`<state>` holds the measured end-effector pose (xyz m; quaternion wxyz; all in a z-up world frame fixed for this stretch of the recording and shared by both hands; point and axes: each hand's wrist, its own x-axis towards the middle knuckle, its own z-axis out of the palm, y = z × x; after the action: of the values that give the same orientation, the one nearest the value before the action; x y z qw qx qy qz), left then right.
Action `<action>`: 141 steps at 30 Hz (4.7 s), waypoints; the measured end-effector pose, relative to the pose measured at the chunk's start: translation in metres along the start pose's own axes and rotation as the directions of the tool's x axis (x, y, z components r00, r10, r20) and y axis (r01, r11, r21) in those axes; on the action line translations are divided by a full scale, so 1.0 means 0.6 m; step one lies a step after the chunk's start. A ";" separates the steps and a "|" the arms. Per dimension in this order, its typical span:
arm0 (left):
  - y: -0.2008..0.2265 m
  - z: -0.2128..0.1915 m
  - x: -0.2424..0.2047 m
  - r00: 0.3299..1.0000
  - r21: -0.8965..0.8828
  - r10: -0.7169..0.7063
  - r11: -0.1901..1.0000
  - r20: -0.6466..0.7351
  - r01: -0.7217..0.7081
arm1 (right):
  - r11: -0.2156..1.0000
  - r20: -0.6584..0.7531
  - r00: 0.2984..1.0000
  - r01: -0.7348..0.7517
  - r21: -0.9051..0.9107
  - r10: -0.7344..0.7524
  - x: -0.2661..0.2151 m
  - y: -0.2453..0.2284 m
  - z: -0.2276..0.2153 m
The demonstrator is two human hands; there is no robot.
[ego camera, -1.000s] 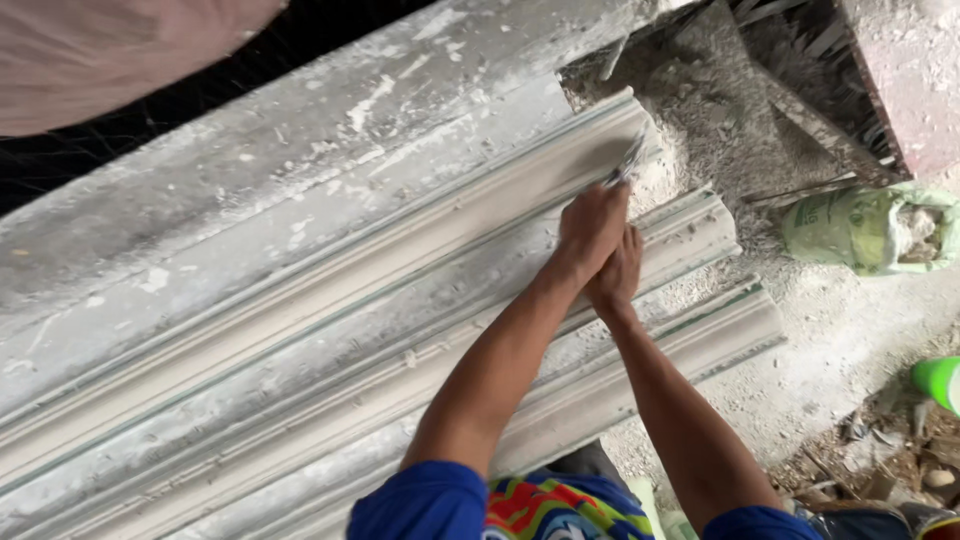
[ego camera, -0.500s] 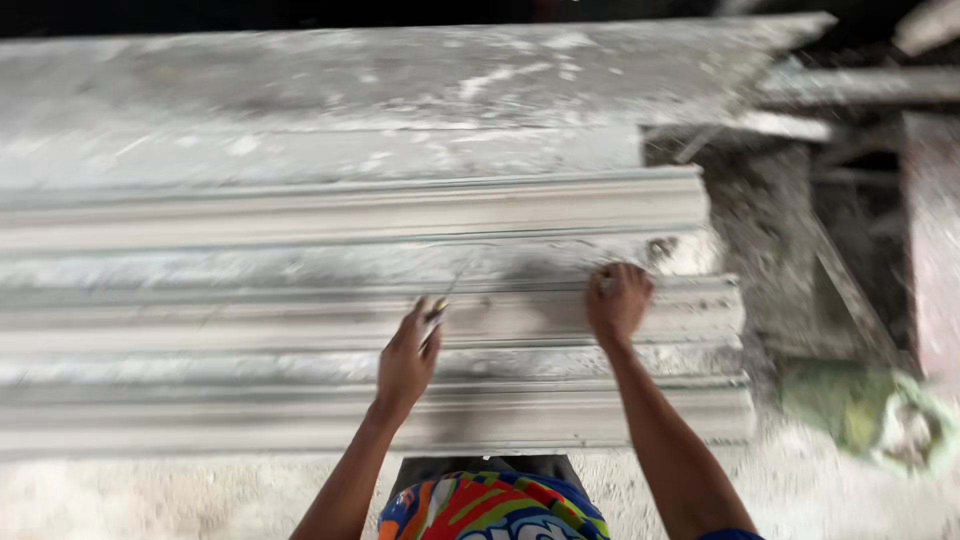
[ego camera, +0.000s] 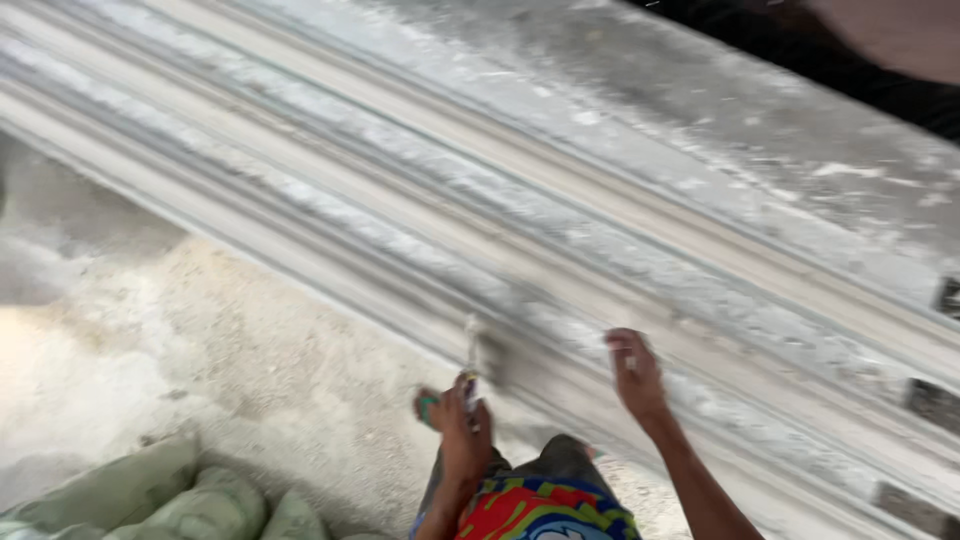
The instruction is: The person uses a small metal scraper to remove dried white residue from the surface and grooves of stacked white decorative moldings. The person works methodically along the length of the moldings, scraping off the material and occasionally wiping the surface with their hand.
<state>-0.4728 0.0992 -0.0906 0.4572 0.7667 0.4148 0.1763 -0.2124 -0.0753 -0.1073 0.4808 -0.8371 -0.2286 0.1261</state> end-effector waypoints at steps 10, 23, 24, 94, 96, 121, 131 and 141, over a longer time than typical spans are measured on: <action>-0.006 -0.350 0.266 0.982 0.028 0.181 0.983 0.051 -0.182 | 0.895 0.721 0.675 -0.405 0.184 0.157 0.080 -0.543 0.480; -0.205 -0.609 0.711 0.979 0.074 0.193 0.979 -0.066 -0.188 | 0.987 0.709 0.705 -0.112 0.118 -0.005 0.436 -0.647 0.892; -0.213 -0.640 0.760 0.984 -0.032 0.167 0.985 -0.061 -0.169 | 0.988 0.672 0.734 -0.008 0.153 -0.098 0.480 -0.657 0.938; -0.354 -1.155 1.832 0.993 -0.132 -0.038 0.991 -0.115 0.023 | 0.446 0.293 0.775 0.580 -0.681 -0.560 1.080 -0.861 1.537; -0.364 -1.192 1.759 0.974 -0.005 0.191 0.981 -0.122 -0.193 | 0.513 0.295 0.772 0.607 -0.608 -0.563 1.069 -0.859 1.537; -0.390 -1.075 1.962 0.110 -0.152 0.345 0.648 0.932 -0.746 | 0.442 -0.511 0.820 -0.570 -0.693 0.256 0.637 -0.825 1.411; -0.245 -0.801 1.697 0.031 -0.076 0.212 0.475 0.977 -0.877 | 0.355 -0.512 0.614 -0.779 -0.518 0.601 0.530 -0.829 1.262; -0.044 -0.562 1.418 0.062 -0.034 0.202 0.441 0.977 -0.897 | 0.475 -0.550 0.620 -0.784 -0.400 0.560 0.417 -0.696 1.045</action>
<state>-0.1995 0.9708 -0.0307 0.2030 0.9180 -0.2412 -0.2407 -0.3753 0.7000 -0.0623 0.1253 -0.9714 0.1858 0.0784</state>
